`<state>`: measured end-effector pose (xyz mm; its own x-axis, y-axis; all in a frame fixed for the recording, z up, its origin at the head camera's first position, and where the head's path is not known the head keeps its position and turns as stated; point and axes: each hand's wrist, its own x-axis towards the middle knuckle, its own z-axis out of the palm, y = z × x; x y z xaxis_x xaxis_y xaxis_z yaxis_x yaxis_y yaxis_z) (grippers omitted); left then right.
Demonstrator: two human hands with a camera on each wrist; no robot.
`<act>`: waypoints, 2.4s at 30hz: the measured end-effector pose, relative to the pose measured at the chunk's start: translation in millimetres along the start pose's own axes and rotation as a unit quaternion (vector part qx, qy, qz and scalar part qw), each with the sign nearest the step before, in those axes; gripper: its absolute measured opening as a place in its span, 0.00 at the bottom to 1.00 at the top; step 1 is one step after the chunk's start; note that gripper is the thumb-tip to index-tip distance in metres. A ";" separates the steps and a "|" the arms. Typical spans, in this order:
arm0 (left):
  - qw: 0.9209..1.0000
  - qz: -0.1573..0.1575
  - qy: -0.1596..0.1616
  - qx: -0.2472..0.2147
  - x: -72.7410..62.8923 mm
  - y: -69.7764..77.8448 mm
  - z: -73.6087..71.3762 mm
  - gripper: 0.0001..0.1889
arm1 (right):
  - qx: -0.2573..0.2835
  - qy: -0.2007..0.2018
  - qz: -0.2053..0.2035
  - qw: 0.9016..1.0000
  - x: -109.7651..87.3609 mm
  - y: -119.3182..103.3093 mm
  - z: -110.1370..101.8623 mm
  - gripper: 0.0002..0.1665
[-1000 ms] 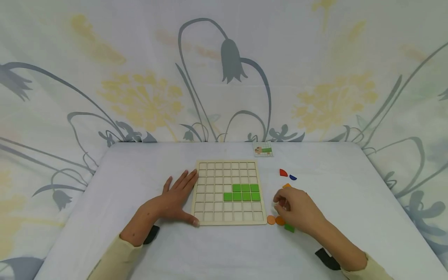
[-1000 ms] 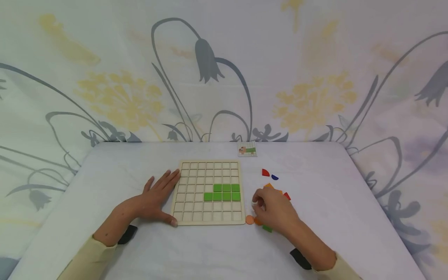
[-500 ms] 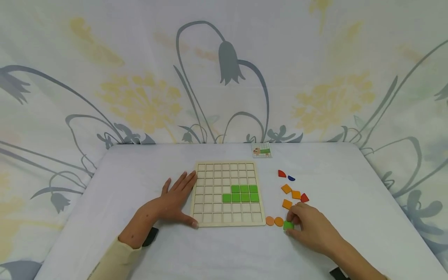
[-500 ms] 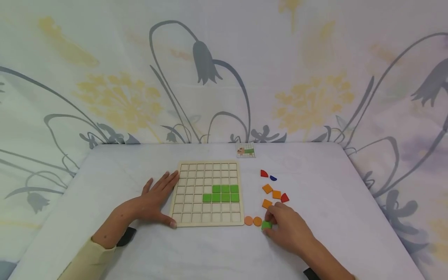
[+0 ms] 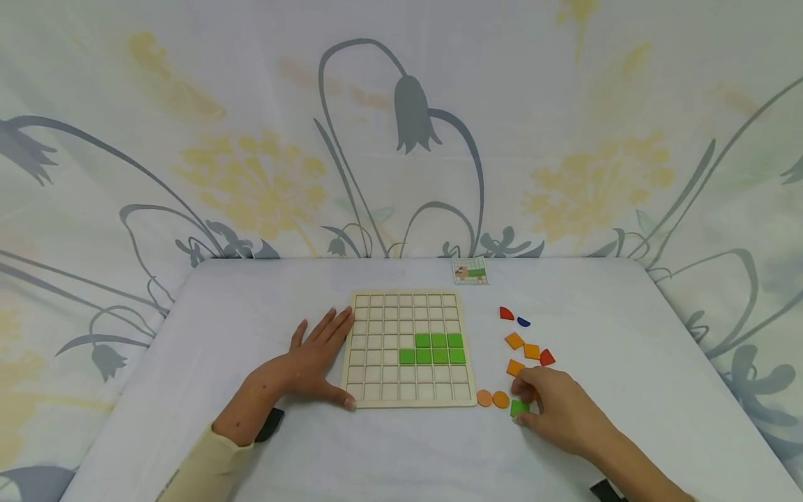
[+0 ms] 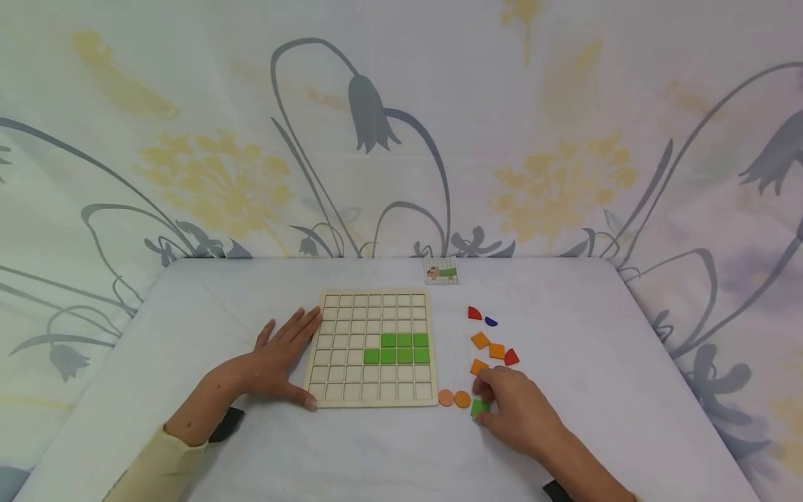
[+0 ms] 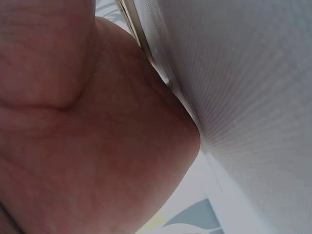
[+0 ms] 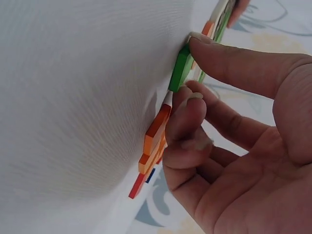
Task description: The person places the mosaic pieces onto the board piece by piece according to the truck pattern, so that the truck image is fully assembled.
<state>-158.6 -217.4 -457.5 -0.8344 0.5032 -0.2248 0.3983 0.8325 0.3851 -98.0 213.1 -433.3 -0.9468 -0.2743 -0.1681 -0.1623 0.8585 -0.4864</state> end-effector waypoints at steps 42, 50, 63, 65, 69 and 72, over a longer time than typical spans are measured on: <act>1.000 0.002 0.003 -0.003 0.6 0.5 -2.1 0.77 | 0.123 0.037 -0.098 0.987 90.8 -76.3 18.0 0.07; 1.000 0.002 0.000 -0.005 -1.1 0.8 -1.1 0.77 | 0.134 0.039 -0.114 0.984 121.9 -94.7 29.7 0.06; 1.000 0.002 0.000 -0.007 -0.6 1.7 -1.1 0.76 | 0.133 0.010 -0.116 0.984 143.2 -103.9 37.2 0.04; 1.000 0.002 0.000 -0.007 -0.9 1.6 -1.4 0.76 | 0.130 0.008 -0.117 0.985 143.8 -104.4 37.7 0.03; 1.000 0.002 0.001 -0.006 -1.2 1.6 -1.4 0.76 | 0.122 0.008 -0.114 0.986 143.0 -103.7 39.3 0.03; 1.000 0.002 0.002 -0.005 -1.1 1.2 -1.0 0.76 | 0.114 0.011 -0.115 0.987 142.1 -102.4 39.8 0.05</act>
<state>-157.6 -217.2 -455.9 -0.8344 0.5055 -0.2198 0.3976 0.8281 0.3952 -204.9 69.0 -441.5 -0.8990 -0.4378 -0.0131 -0.3089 0.6549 -0.6897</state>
